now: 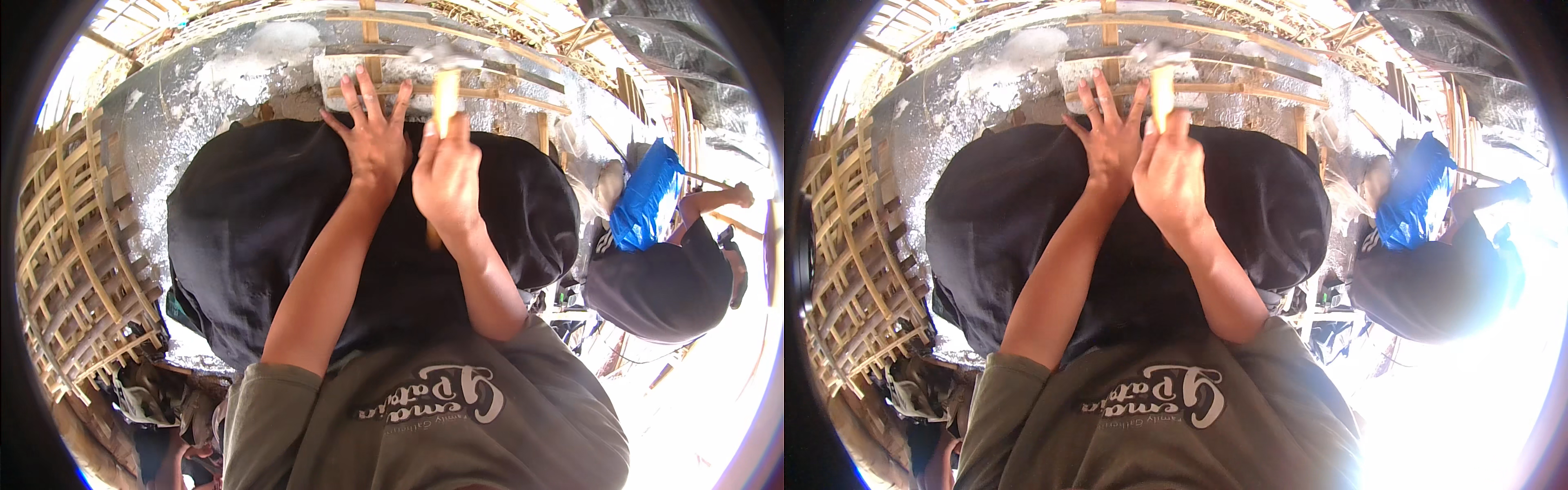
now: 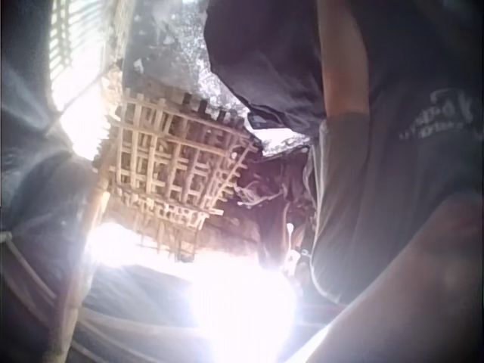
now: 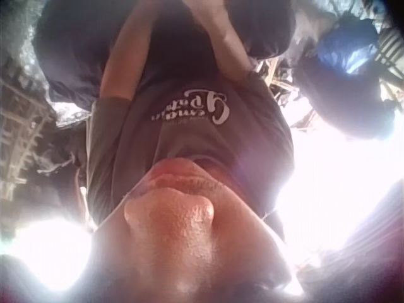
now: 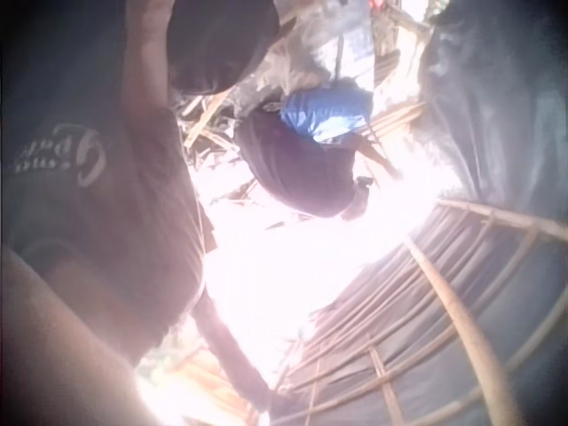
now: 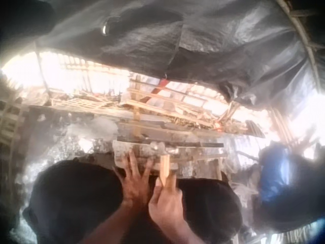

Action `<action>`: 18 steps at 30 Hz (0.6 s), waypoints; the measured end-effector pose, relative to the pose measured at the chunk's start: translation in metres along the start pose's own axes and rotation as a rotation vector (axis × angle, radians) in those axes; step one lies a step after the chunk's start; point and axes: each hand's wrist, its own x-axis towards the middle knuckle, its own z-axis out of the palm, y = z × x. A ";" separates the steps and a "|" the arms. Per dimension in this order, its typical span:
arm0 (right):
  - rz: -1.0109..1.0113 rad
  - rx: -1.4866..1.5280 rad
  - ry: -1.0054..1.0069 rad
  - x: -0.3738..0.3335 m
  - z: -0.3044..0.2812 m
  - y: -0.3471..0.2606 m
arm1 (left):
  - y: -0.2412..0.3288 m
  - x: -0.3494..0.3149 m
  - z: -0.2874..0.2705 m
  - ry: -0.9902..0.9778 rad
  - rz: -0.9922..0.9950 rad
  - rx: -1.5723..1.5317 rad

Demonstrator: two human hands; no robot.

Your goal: The person uses a machete to shave and shape a thin bamboo stick, then hammers a nail into a bamboo frame. The person works on the bamboo structure while seated on the floor.

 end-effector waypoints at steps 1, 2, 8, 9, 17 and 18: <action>-0.088 -0.061 0.109 0.000 0.007 0.008 | -0.001 0.001 -0.002 0.023 -0.008 -0.017; -0.068 -0.125 0.006 -0.002 0.014 0.015 | -0.001 -0.001 0.001 0.019 -0.009 0.000; -0.031 0.029 0.069 0.004 0.004 0.011 | 0.001 0.002 -0.005 0.015 0.003 -0.020; 0.064 0.043 0.089 0.004 0.008 0.008 | -0.001 0.002 0.000 0.051 0.011 -0.006; 0.088 -0.164 -0.096 0.005 0.007 0.011 | 0.001 -0.001 -0.005 -0.016 0.000 -0.024; 0.031 -0.332 -0.212 0.005 0.016 0.018 | 0.000 -0.004 -0.001 -0.014 -0.003 -0.030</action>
